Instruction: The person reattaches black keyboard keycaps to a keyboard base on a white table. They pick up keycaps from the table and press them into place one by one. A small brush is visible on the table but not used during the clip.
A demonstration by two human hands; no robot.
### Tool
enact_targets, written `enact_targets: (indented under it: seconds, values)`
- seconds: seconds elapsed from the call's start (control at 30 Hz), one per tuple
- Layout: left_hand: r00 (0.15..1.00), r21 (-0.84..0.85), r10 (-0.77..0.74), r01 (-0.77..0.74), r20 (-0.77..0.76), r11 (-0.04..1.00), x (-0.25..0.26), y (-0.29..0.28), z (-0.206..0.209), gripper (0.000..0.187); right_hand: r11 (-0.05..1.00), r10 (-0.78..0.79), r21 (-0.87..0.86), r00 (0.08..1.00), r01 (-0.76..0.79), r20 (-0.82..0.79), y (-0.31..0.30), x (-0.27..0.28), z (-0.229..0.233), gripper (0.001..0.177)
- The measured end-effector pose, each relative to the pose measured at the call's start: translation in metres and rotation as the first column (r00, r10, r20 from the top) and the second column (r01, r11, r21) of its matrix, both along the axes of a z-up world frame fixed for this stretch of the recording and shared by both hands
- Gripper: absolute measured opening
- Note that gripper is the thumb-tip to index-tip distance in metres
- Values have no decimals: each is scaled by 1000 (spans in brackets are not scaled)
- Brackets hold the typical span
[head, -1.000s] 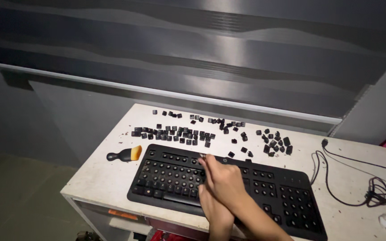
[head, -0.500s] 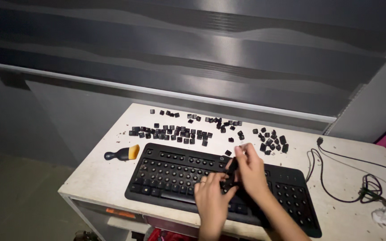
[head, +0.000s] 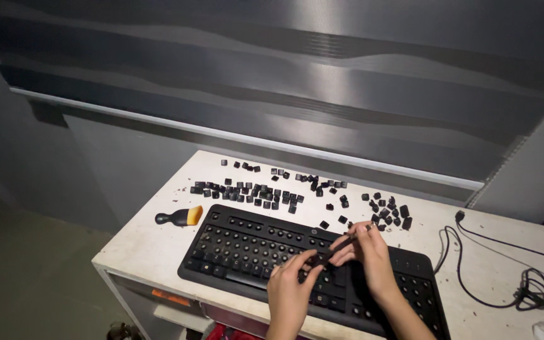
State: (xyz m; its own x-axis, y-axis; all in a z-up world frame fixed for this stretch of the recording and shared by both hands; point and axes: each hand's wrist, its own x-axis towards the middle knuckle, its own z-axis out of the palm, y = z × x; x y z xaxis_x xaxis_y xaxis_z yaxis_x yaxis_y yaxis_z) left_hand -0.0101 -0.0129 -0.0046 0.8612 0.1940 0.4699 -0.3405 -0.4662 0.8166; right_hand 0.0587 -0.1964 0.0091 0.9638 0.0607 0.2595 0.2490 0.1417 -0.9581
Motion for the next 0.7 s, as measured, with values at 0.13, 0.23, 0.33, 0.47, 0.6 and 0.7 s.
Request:
enact_targets:
  seconds: [0.13, 0.23, 0.33, 0.47, 0.6, 0.7]
  values:
    - [998, -25, 46, -47, -42, 999, 3, -2, 1, 26, 997, 77, 5, 997, -77, 8, 2, -2, -1, 32]
    - [998, -28, 34, -35, -48, 999, 3, -4, 1, 25, 993, 116, -2, 993, -116, 6, 3, -2, -1, 31]
    - [996, -35, 27, -30, -86, 999, 2, -3, 1, 26, 991, 136, -8, 991, -136, -12, 5, -3, -1, 31]
    - [999, -44, 10, -12, -47, 999, 0, -1, 5, 25, 990, 135, -19, 989, -136, -53, 8, -3, 2, 30]
    - [996, -72, -59, 55, -68, 996, -5, 3, 8, 32, 989, 143, -15, 986, -145, -87, 11, -5, 5, 30]
    - [992, -89, -114, 108, -61, 990, -5, 8, 8, 30, 986, 154, -55, 986, -158, -69, 12, -7, 6, 32]
